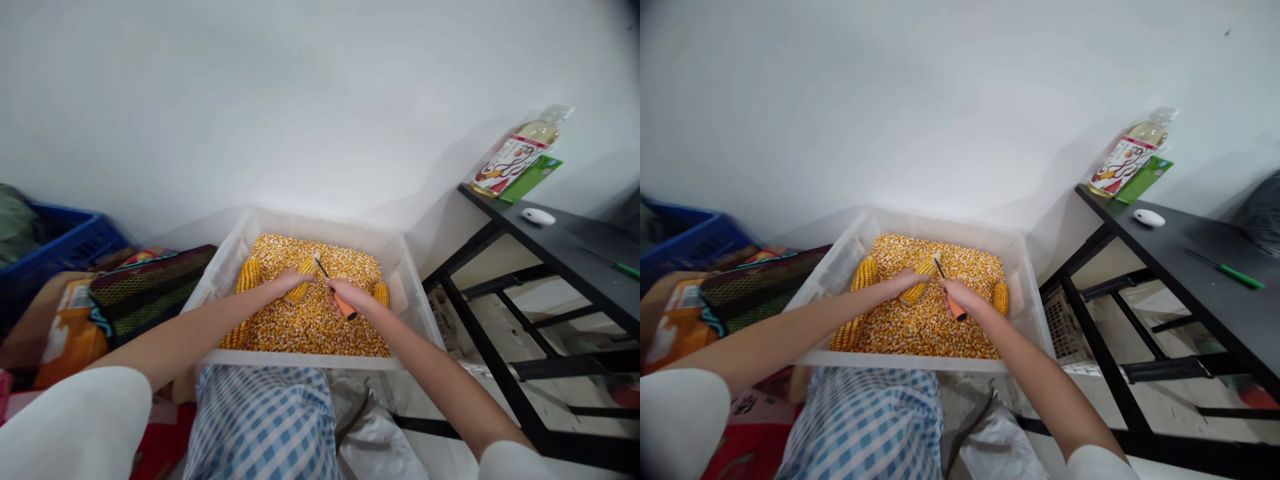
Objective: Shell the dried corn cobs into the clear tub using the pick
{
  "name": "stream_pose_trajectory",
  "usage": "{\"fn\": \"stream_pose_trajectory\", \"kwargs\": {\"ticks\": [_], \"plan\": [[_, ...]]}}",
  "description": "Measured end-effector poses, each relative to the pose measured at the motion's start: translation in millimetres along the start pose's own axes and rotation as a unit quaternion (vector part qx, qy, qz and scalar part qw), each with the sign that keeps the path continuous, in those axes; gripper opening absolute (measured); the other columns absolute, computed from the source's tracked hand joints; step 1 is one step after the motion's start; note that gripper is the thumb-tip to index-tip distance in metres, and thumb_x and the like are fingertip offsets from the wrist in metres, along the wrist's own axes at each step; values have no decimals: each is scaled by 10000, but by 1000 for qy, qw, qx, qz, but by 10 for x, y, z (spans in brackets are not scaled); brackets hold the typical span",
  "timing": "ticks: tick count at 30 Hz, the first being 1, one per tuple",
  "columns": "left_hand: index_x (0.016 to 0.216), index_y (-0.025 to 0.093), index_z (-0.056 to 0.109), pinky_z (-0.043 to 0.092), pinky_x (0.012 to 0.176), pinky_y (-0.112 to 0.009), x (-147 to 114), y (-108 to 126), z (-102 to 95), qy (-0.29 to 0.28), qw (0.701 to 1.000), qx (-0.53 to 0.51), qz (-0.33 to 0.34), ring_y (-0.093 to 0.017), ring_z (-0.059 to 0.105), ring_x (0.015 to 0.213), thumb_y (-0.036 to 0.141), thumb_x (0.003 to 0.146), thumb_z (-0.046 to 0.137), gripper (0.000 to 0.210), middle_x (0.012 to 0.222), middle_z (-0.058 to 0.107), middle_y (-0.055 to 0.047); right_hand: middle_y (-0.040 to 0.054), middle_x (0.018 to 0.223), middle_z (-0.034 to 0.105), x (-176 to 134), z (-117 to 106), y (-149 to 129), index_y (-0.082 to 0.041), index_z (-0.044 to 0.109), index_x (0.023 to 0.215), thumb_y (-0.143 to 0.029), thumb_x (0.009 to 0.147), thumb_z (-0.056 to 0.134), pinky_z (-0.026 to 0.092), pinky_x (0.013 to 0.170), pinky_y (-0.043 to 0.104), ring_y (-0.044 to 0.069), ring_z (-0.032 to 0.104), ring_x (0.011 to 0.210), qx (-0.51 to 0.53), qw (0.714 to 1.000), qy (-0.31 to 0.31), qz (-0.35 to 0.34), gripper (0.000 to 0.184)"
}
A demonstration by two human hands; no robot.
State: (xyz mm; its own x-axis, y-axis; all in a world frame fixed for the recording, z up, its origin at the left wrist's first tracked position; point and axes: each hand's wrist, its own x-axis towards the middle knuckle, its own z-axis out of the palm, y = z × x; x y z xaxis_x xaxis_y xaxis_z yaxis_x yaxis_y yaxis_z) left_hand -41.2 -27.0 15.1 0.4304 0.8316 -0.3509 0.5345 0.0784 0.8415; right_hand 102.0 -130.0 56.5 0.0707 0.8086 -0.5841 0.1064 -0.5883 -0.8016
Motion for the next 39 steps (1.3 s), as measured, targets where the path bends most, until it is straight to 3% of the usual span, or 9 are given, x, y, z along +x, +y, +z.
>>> {"fn": "stream_pose_trajectory", "kwargs": {"ticks": [5,9,14,18,23,28,34,36,39], "plan": [[1061,172,559,486,647,-275,0,57,8,-60,991,-65,99,-209,617,784,417,526,698,604,930,656,-54,-77,429,410,-126,-272,-200,-211,410,938,-426,824,415,361,324,212,97,385,311,17,994,61,-86,243],[1144,164,507,484,697,-293,47,85,11,-44,986,-61,146,-208,601,823,387,496,717,717,963,638,-49,-96,492,434,-160,-441,-263,-254,276,1197,-259,746,537,360,345,192,99,432,349,-20,982,123,-145,521],[1138,161,512,464,766,-289,60,87,-6,-17,987,-37,155,-201,580,886,390,495,711,711,1011,616,-40,-60,541,453,-162,-513,-282,-198,520,930,-171,707,513,355,367,174,70,433,387,-43,975,123,-182,224],[1154,159,499,456,787,-293,12,119,4,-24,985,-41,166,-199,566,917,427,509,703,728,1036,606,-50,-20,564,504,-212,-531,-347,-169,539,888,-291,753,458,374,372,208,96,464,401,95,978,67,-172,199],[1201,161,464,423,839,-275,-23,177,-8,2,980,-64,188,-192,540,985,500,539,686,777,1121,571,-75,72,717,626,-314,-632,-400,-133,527,978,-280,749,320,503,623,337,182,616,636,294,930,-57,-215,342],[1094,163,552,396,851,-257,101,273,-164,55,973,-89,207,-188,525,1014,644,725,409,623,1096,592,-69,135,904,663,-361,-630,-439,-135,506,857,-250,765,364,475,803,339,199,634,867,300,926,-68,-217,204],[757,144,615,405,769,-270,161,452,-498,125,953,130,243,-194,565,791,658,790,190,667,781,631,-71,10,503,599,-320,-519,-445,-191,401,843,-525,795,434,461,465,263,160,574,426,109,961,124,-223,338],[739,160,609,387,789,-269,110,512,-587,143,924,228,273,-198,557,810,631,801,211,620,823,626,-75,-45,398,487,-308,-525,-455,-189,416,810,-583,763,441,365,369,221,127,464,330,22,940,212,-266,398],[719,163,616,379,773,-276,29,578,-674,131,900,312,276,-216,559,809,615,810,192,626,824,625,-90,-59,407,400,-327,-553,-545,-180,444,697,-585,725,487,278,371,199,90,395,370,-91,865,334,-362,408]]}}
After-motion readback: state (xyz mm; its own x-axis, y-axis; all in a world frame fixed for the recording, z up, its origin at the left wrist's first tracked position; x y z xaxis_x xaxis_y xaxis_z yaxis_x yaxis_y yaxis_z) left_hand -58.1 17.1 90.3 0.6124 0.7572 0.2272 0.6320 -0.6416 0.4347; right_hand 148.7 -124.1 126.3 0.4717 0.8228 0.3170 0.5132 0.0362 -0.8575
